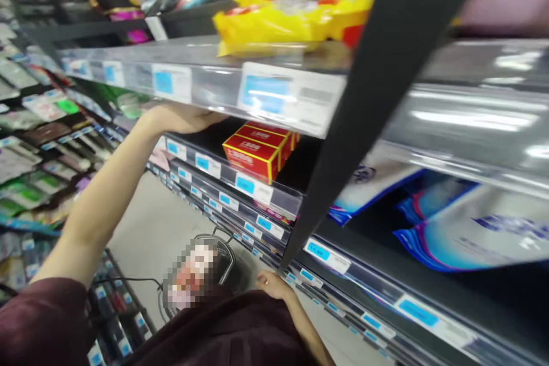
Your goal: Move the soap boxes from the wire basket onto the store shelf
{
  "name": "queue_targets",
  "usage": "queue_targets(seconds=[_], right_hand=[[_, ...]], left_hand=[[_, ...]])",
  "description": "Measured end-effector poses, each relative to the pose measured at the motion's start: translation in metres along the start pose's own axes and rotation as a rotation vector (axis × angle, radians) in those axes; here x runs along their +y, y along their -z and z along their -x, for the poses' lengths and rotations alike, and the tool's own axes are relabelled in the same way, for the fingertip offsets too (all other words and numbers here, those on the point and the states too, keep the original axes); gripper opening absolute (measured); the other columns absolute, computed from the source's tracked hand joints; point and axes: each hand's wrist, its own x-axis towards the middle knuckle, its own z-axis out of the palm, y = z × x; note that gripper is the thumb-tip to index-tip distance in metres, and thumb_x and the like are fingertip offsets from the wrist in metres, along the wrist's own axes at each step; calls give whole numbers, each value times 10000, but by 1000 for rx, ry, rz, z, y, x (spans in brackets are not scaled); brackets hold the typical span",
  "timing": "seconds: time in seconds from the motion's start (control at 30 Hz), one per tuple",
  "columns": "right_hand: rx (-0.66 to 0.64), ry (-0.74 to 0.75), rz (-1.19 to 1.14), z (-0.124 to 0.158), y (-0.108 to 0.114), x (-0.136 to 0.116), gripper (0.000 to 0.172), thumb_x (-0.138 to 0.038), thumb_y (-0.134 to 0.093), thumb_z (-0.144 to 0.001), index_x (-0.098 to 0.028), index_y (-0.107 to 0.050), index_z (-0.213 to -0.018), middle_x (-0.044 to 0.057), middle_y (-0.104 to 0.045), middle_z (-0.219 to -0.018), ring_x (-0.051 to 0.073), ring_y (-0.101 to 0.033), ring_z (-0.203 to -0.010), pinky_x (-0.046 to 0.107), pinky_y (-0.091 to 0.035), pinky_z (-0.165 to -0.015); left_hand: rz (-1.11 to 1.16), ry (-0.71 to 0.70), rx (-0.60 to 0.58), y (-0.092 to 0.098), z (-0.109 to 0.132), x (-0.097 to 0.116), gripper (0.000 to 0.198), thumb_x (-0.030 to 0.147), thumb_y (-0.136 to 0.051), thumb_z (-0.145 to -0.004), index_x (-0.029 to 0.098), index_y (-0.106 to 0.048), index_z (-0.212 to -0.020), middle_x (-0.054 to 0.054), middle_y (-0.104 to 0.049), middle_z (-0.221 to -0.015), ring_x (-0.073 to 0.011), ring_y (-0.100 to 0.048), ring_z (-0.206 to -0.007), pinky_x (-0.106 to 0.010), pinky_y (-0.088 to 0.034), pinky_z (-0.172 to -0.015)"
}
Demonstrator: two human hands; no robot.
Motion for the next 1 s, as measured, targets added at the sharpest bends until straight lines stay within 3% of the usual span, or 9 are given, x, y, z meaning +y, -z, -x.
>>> queue_targets(seconds=[0.13, 0.23, 0.3, 0.37, 0.4, 0.47, 0.6, 0.8, 1.0], right_hand=[[-77, 15, 85, -10, -9, -6, 282, -389, -517, -928, -430, -575, -1200, -57, -752, -1183, 220, -717, -1110, 304, -514, -932], [-97, 28, 114, -17, -18, -11, 280, -354, -511, -941, -385, -593, -1207, -38, -753, -1188, 202, -718, -1102, 267, -506, -935], [-102, 37, 119, -20, -25, -13, 290, -331, -509, -940, -346, -613, -1210, -13, -756, -1185, 201, -713, -1110, 261, -504, -947], [-105, 48, 114, -23, -33, -14, 312, -330, -500, -943, -295, -628, -1226, 28, -760, -1176, 212, -712, -1112, 280, -507, -967], [-106, 56, 110, -24, -37, -16, 328, -339, -501, -943, -266, -635, -1233, 53, -759, -1175, 221, -713, -1107, 294, -508, -976], [-107, 73, 105, -26, -44, -20, 360, -351, -506, -937, -213, -650, -1237, 95, -753, -1178, 236, -714, -1098, 325, -507, -994], [-123, 106, 104, -27, -59, -33, 346, -341, -536, -906, -176, -700, -1162, 118, -760, -1135, 257, -716, -1072, 365, -509, -991], [-159, 101, 76, -26, -89, -54, 391, -475, -607, -863, -167, -726, -1072, 90, -776, -907, 281, -732, -942, 402, -535, -919], [-203, 55, 72, -26, -129, -72, 430, -552, -644, -818, -172, -723, -1003, 56, -752, -788, 259, -719, -795, 395, -557, -824]], left_hand=[[108, -69, -151, 40, 85, -25, 333, 363, -655, -861, 137, -687, -1103, -83, -720, -1114, -259, -673, -1122, -406, -501, -1023], [257, 72, 272, 36, 168, -53, 288, 369, -574, -931, 168, -645, -1125, -62, -727, -966, -182, -704, -930, -315, -548, -883], [369, 248, 609, 8, 227, -80, 226, 357, -493, -975, 208, -607, -1100, -14, -688, -821, -134, -682, -781, -261, -539, -778], [429, 474, 751, -35, 290, -105, 177, 346, -474, -972, 220, -578, -1040, 17, -639, -741, -120, -648, -709, -246, -520, -741], [444, 607, 695, -59, 322, -114, 179, 355, -466, -965, 216, -568, -1013, 21, -630, -728, -121, -637, -692, -245, -514, -726], [478, 866, 326, -103, 388, -122, 243, 368, -386, -976, 213, -553, -1059, 4, -668, -801, -131, -650, -759, -250, -507, -750], [561, 1036, 16, -152, 513, -105, 115, 250, -557, -804, 189, -642, -853, -9, -707, -700, -162, -658, -672, -260, -501, -704], [475, 1345, -124, -134, 665, -104, 122, 192, -567, -730, 200, -672, -793, -56, -748, -775, -225, -708, -783, -301, -503, -785], [486, 1554, -57, -112, 740, -141, 255, 188, -511, -728, 175, -658, -935, -53, -740, -749, -239, -719, -784, -317, -520, -798]])
